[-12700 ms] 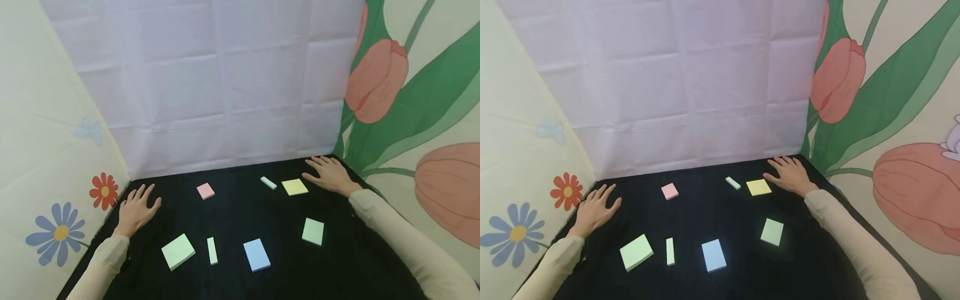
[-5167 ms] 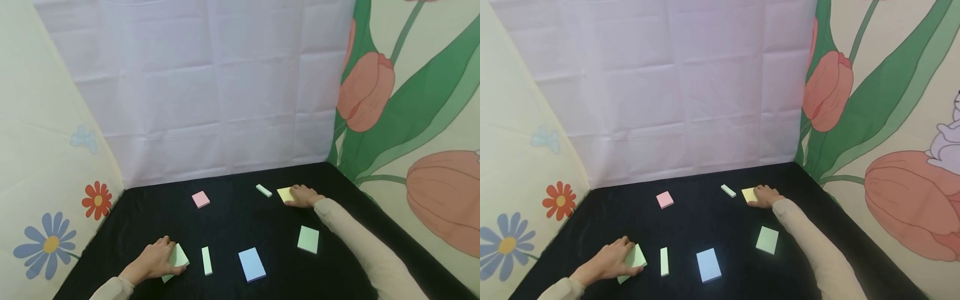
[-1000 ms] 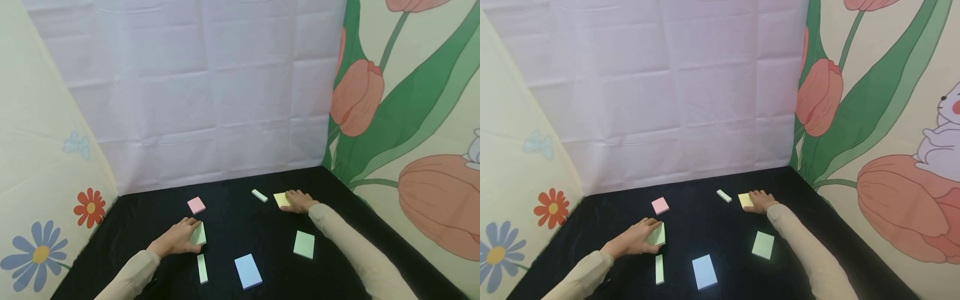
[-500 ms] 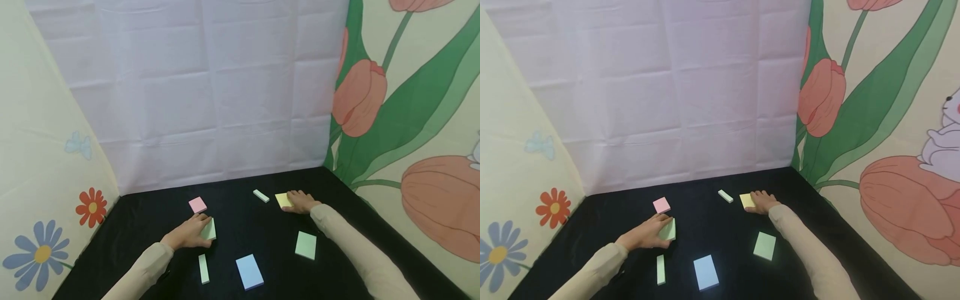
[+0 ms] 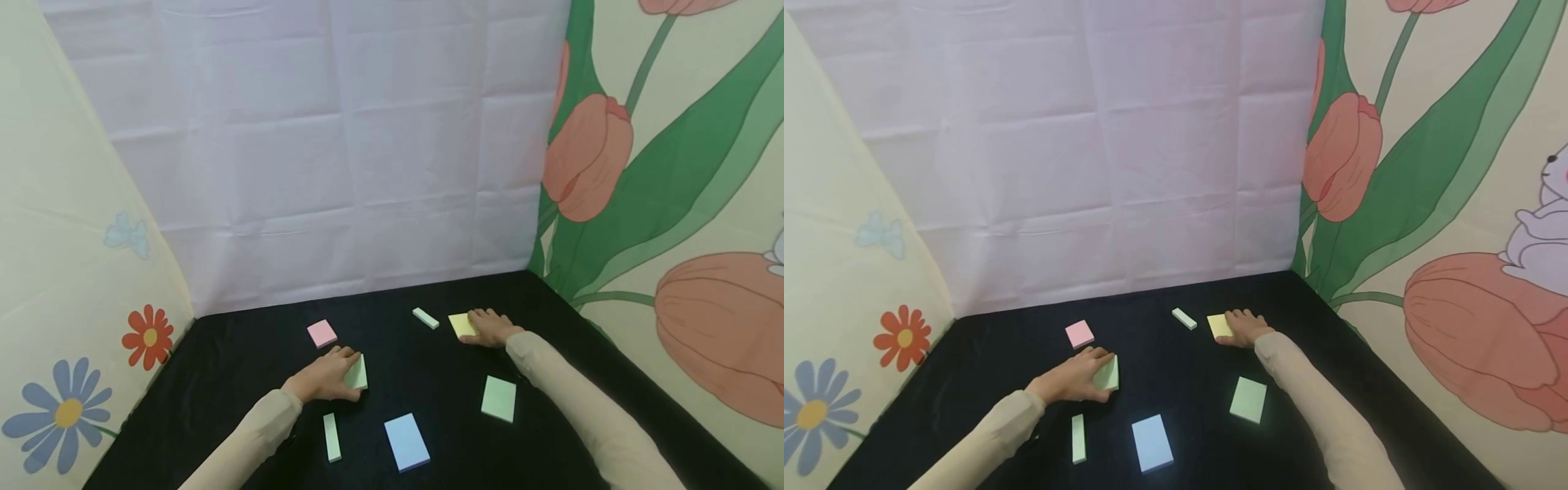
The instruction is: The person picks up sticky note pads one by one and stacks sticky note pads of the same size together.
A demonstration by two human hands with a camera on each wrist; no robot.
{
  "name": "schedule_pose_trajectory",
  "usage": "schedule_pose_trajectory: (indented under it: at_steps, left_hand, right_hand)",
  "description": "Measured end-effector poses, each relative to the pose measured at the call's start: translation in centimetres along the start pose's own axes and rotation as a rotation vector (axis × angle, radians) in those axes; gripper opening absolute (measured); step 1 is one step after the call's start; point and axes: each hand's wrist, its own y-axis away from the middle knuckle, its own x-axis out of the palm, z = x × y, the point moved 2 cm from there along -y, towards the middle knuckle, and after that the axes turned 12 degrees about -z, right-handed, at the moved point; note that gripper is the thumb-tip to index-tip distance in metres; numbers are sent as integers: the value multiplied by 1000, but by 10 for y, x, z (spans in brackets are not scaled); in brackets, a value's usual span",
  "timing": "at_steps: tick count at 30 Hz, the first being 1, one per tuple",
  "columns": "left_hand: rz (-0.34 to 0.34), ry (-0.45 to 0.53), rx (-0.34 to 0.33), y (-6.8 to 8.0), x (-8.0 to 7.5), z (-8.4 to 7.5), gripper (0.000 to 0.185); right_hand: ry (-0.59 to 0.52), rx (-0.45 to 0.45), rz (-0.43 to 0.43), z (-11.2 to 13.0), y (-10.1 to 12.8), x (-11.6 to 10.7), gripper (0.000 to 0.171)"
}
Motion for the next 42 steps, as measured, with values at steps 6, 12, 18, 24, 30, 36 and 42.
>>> schedule_pose_trajectory:
  at_steps: [6,12,18,24,30,36,42]
  left_hand:
    - [27,-2,9,-6,7,-6,76]
    - [40,-13,30,-10,12,-11,76]
    - [45,-13,31,-9,11,-12,76]
    - [27,7,28,-6,11,-12,77]
    - [18,40,18,-5,12,-10,77]
    - [29,77,-35,0,8,-6,79]
    - [29,85,-61,7,4,2,82]
  right_hand:
    - [-3,-4,-11,-1,0,1,68]
    - [-5,1,-13,-2,0,2,66]
    - [0,9,-9,1,1,1,67]
    - [-7,-1,-4,2,3,-2,68]
    - [-2,2,4,1,5,1,69]
    - [2,-14,-4,1,4,-1,70]
    - [6,-9,-5,1,3,0,69]
